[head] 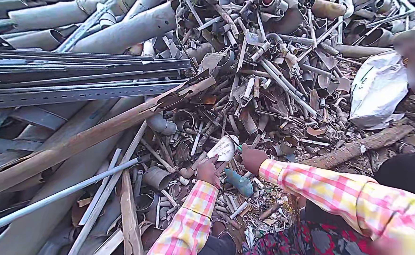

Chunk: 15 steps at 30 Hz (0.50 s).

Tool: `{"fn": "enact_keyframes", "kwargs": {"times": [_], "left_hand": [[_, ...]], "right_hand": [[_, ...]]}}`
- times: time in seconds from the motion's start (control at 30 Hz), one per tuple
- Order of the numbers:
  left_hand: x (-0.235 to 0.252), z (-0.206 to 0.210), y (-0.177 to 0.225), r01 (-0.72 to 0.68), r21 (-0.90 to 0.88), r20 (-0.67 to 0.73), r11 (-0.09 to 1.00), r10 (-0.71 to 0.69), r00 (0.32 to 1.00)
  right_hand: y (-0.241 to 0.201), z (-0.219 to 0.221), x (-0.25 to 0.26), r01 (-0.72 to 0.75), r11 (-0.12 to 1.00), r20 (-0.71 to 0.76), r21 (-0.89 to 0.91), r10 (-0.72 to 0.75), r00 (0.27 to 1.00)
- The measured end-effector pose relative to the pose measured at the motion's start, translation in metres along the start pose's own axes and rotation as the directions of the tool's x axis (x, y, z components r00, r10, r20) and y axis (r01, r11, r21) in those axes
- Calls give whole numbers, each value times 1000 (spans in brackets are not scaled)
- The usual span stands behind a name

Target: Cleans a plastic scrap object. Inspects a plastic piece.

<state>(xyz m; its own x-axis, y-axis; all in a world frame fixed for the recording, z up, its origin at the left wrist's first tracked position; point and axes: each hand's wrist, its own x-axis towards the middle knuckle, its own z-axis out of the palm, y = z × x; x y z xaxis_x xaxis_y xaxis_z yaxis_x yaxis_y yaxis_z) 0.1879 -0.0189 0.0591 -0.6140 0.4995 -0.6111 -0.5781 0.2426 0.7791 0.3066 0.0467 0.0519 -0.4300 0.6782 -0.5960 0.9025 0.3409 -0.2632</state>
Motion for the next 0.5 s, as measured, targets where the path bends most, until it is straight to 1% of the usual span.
{"fn": "enact_keyframes", "kwargs": {"times": [0.07, 0.13, 0.17, 0.23, 0.27, 0.3, 0.4, 0.43, 0.5], "left_hand": [[4, -3, 0, 14, -20, -48, 1000, -15, 999], [12, -10, 5, 21, -24, -84, 999, -23, 996], [14, -12, 7, 20, -20, -85, 1000, -22, 996], [11, -9, 8, 19, -22, -48, 1000, -20, 999], [9, -7, 7, 14, -16, -35, 1000, -14, 999], [9, -6, 6, 8, -7, -35, 1000, -8, 999], [16, -13, 8, 6, 24, -65, 1000, -4, 998], [17, -16, 9, 3, 38, -64, 999, -1, 998], [13, -13, 7, -13, 64, -21, 998, 15, 1000]], "right_hand": [[-12, 7, -20, 68, 997, 40, -28, -67, 997], [-15, 11, -24, 126, 991, 57, -48, -123, 991], [-10, 11, -17, 120, 992, 47, -41, -118, 992], [0, 4, -3, 35, 999, 28, 13, -36, 999], [1, 3, -4, 12, 1000, 29, 27, -13, 999], [-5, 4, -10, 20, 1000, 43, 21, -21, 999], [-21, 12, -29, 110, 993, 80, -31, -107, 991], [-17, 13, -23, 112, 993, 66, -23, -111, 992], [-4, 8, -4, 33, 999, 32, 21, -33, 999]]}}
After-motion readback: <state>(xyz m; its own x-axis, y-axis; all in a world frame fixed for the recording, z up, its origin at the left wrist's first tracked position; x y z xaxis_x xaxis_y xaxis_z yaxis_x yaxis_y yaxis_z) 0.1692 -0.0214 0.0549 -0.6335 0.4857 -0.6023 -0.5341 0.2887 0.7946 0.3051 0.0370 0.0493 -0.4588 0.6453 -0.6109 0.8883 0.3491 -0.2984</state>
